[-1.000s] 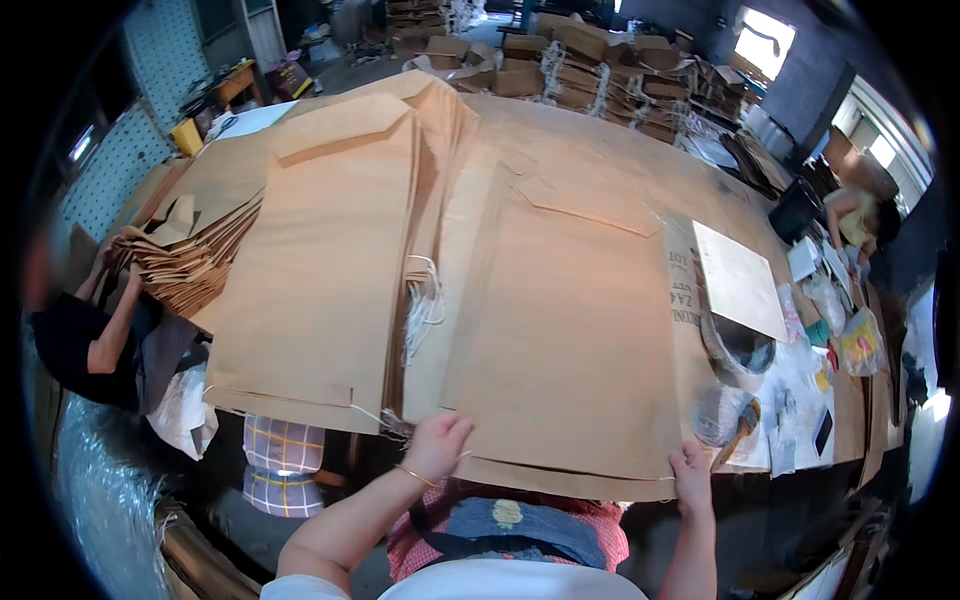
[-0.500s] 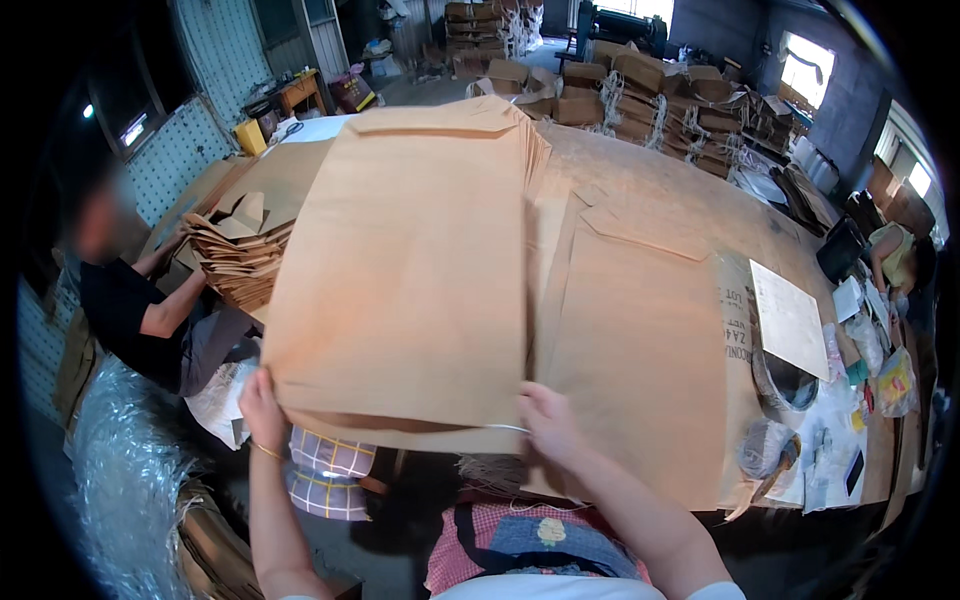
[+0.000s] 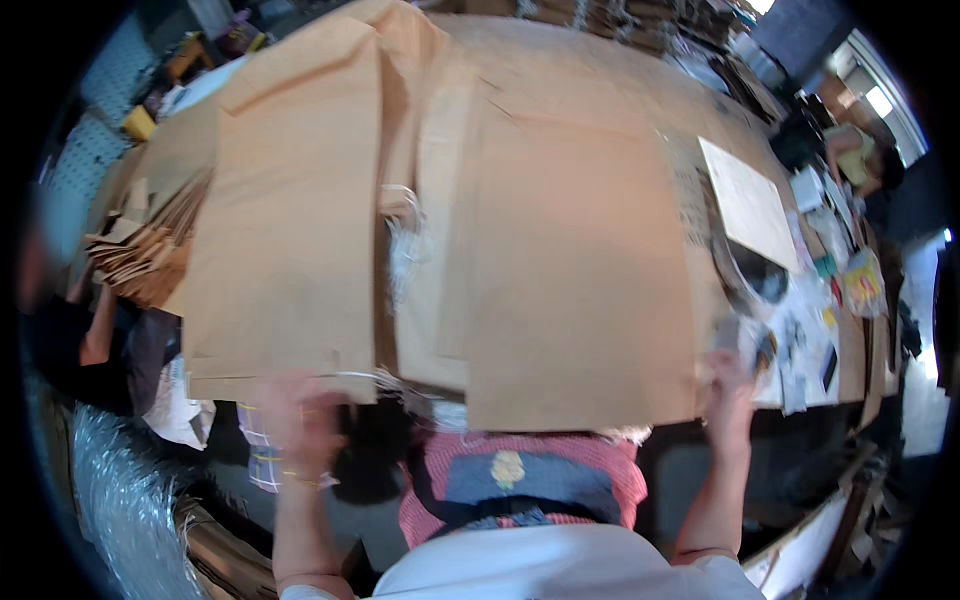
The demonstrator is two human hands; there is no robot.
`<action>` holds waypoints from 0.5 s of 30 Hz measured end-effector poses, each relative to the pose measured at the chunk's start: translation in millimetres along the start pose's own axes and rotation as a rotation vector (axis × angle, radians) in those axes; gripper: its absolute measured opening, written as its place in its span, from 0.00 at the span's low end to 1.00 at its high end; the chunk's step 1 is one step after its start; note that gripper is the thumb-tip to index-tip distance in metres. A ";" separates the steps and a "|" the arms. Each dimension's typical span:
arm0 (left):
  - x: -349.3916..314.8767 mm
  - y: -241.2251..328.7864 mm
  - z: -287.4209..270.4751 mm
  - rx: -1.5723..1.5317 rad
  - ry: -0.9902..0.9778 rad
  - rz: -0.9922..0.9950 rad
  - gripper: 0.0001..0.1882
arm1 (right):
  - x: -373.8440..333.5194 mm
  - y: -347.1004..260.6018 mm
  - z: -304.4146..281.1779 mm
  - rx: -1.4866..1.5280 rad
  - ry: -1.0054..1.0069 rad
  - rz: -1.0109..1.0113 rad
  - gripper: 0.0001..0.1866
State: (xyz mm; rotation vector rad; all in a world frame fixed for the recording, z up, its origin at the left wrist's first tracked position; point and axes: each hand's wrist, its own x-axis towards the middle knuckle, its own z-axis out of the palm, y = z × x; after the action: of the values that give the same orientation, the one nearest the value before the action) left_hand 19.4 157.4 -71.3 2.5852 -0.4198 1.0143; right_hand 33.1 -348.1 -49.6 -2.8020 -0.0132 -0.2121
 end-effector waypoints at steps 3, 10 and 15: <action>7.6 124.3 68.0 -0.269 -0.497 0.197 0.19 | -32.8 80.3 -35.1 -0.530 -0.023 0.233 0.32; 9.2 163.1 151.6 -0.184 -0.744 0.426 0.25 | -35.6 115.4 -45.6 -0.316 0.059 -0.046 0.20; 16.3 128.6 164.9 -0.078 -0.630 0.330 0.25 | 21.9 131.5 -60.8 0.388 0.542 0.303 0.06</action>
State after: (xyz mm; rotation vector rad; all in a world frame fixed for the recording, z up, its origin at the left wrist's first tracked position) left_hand 79.8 -27.9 -148.8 2.7705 -1.0411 0.2234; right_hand 50.3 -492.6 -32.1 -2.2454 0.4422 -0.7880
